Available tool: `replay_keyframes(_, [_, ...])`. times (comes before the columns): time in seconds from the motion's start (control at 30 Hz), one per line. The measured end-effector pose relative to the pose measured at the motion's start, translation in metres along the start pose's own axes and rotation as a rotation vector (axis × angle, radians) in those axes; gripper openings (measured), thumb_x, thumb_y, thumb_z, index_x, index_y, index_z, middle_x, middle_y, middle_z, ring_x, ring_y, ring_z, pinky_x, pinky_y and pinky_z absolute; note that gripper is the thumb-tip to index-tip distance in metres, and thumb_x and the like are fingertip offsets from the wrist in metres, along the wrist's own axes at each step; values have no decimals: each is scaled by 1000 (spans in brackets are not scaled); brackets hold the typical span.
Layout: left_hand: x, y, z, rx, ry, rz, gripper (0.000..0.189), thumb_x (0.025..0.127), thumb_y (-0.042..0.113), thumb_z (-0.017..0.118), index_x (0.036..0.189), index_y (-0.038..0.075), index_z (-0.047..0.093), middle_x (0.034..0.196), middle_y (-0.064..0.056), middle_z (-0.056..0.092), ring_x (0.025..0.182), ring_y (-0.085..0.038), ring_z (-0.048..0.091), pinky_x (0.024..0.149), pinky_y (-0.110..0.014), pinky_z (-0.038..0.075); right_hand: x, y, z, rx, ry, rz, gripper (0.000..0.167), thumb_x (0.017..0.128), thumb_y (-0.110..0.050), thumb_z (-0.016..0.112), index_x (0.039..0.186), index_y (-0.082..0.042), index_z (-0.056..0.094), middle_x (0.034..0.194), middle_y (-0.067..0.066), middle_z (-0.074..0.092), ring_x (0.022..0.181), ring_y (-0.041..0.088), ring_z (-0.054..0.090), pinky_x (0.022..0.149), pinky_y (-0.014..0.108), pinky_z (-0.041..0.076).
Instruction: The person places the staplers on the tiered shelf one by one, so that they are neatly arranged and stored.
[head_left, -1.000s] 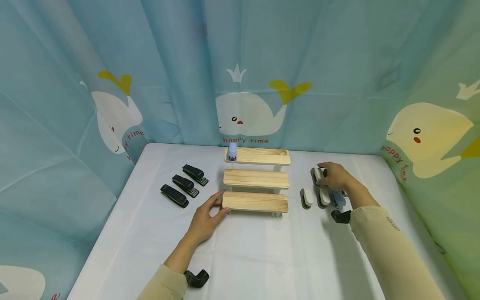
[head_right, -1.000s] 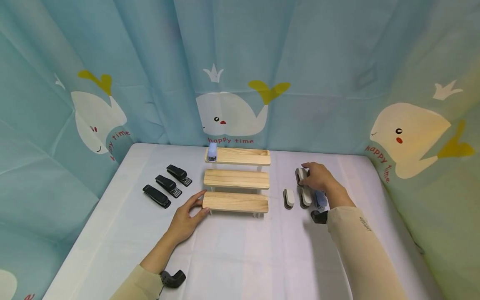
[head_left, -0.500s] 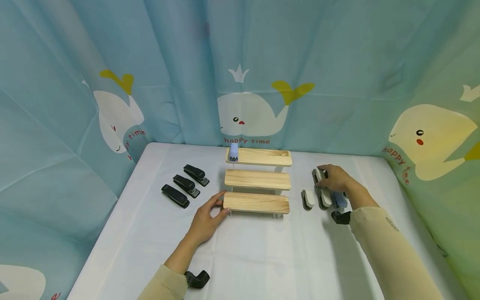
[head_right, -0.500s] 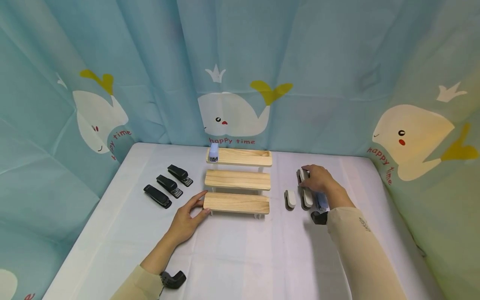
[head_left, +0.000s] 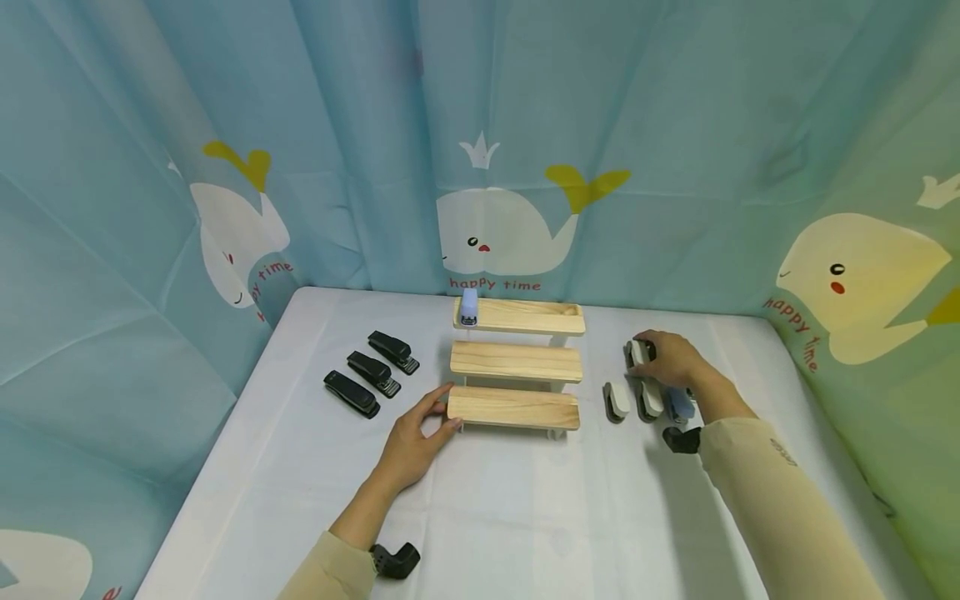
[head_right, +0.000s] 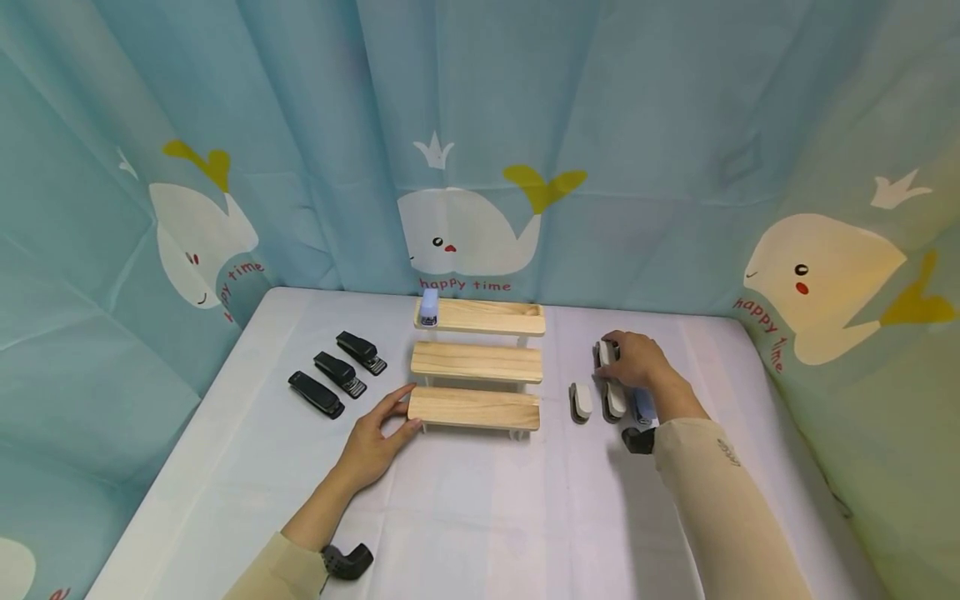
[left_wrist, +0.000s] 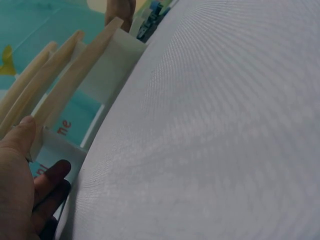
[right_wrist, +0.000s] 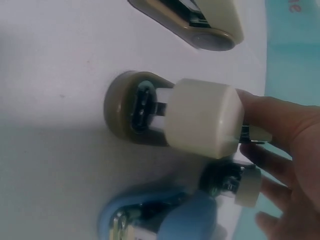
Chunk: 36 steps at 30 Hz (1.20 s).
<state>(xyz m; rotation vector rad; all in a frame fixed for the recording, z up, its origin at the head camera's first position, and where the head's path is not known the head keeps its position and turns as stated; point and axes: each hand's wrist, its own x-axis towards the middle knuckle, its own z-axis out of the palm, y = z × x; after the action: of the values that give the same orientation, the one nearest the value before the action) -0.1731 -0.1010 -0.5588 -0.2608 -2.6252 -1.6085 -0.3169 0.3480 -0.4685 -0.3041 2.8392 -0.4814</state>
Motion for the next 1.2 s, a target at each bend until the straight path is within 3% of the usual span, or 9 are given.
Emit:
replay_keyframes(0.27, [0,0,0,2,1,19,65,96,43,73,155,31,49,125,-1,73,132,-26,62,115,-57,43,-4,-4,2,6,20,26,74,91,-31,80,146,7,48,140,36,55,126,55,54,104,68,44])
replay_keyframes(0.7, [-1,1,0,-1,-7,17,65,96,45,72,155,31,48,125,1,73,135,-26,59,116,-57,41,-14,-17,-6,93,15,71,78,92,-33,79,151,4,42,148,34,46,131,54,50,106,68,44])
replay_keyframes(1.03, [0,0,0,2,-8,18,63,96,45,72,154,41,46,124,2,73,134,-24,60,116,-55,42,-20,-23,-13,90,43,19,77,94,-33,77,151,5,42,148,34,46,134,56,47,107,70,41])
replay_keyframes(1.2, [-1,0,0,3,-4,24,63,96,45,72,154,40,46,124,1,74,134,-25,61,115,-55,43,-22,-27,-16,99,52,-15,78,94,-35,77,151,5,43,146,32,49,133,54,48,106,69,42])
